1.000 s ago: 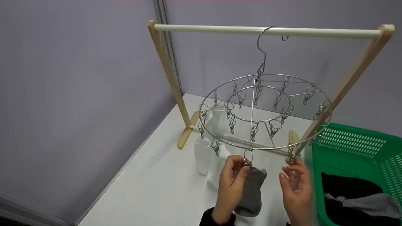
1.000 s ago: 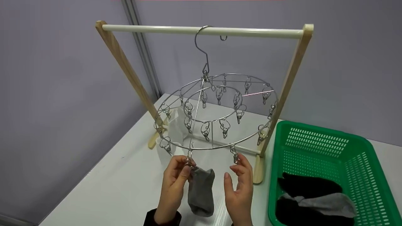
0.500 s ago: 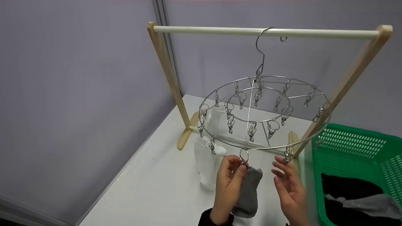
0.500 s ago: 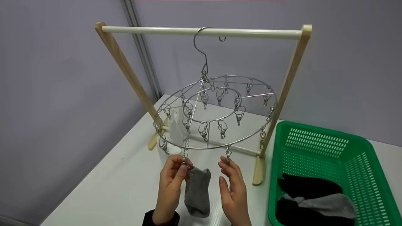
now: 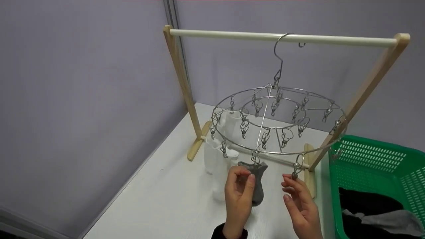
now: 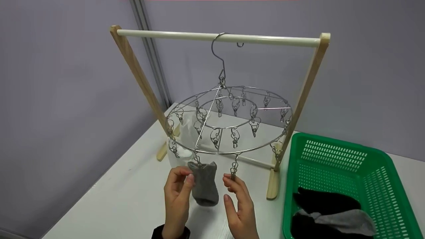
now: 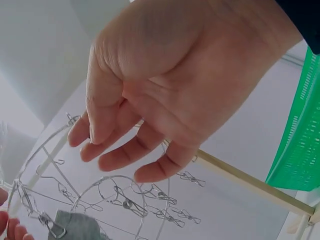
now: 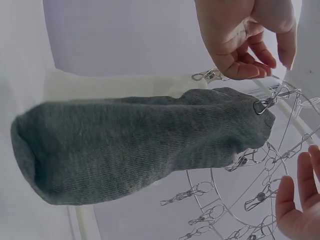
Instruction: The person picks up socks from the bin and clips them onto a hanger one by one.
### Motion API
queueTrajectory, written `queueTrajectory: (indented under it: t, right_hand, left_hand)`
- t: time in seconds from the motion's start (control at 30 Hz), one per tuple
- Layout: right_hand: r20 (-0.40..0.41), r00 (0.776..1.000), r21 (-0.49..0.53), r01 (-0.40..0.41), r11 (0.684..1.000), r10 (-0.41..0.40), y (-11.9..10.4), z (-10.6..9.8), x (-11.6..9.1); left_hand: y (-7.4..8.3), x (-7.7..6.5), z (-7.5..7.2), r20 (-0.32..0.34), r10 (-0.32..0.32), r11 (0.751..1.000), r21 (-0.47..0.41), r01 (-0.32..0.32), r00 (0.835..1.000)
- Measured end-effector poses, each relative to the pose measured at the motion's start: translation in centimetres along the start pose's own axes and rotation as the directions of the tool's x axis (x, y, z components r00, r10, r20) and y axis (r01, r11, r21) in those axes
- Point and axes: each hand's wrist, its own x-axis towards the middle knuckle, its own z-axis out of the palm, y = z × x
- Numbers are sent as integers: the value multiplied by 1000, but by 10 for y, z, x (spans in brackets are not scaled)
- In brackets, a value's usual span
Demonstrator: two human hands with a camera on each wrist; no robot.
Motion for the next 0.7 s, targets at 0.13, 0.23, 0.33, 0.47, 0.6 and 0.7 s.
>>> queueTrajectory:
  t: [0.13, 0.23, 0.33, 0.47, 0.6, 0.7]
  right_hand:
    - [30, 999, -48, -35, 998, 36, 0, 4, -2]
    - [78, 997, -23, -21, 1000, 22, 0, 7, -3]
    - [132, 989, 39, 54, 998, -59, 0, 10, -4]
    - [187, 964, 135, 167, 977, -191, 2, 14, -3]
    - [207, 958, 173, 165, 971, -199, 2, 16, -4]
    - [225, 961, 132, 132, 982, -160, 1, 16, -4]
  left_hand:
    - [14, 0, 5, 111, -35, 999, 31, 32, 993]
    - [21, 1, 8, 205, -29, 998, 63, 16, 978]
    - [24, 1, 9, 284, 26, 996, 73, -49, 958]
    - [24, 2, 11, 362, 111, 989, 48, -137, 926]
    - [24, 3, 11, 385, 109, 992, 17, -125, 917]
    - [22, 2, 11, 383, 91, 996, -21, -90, 919]
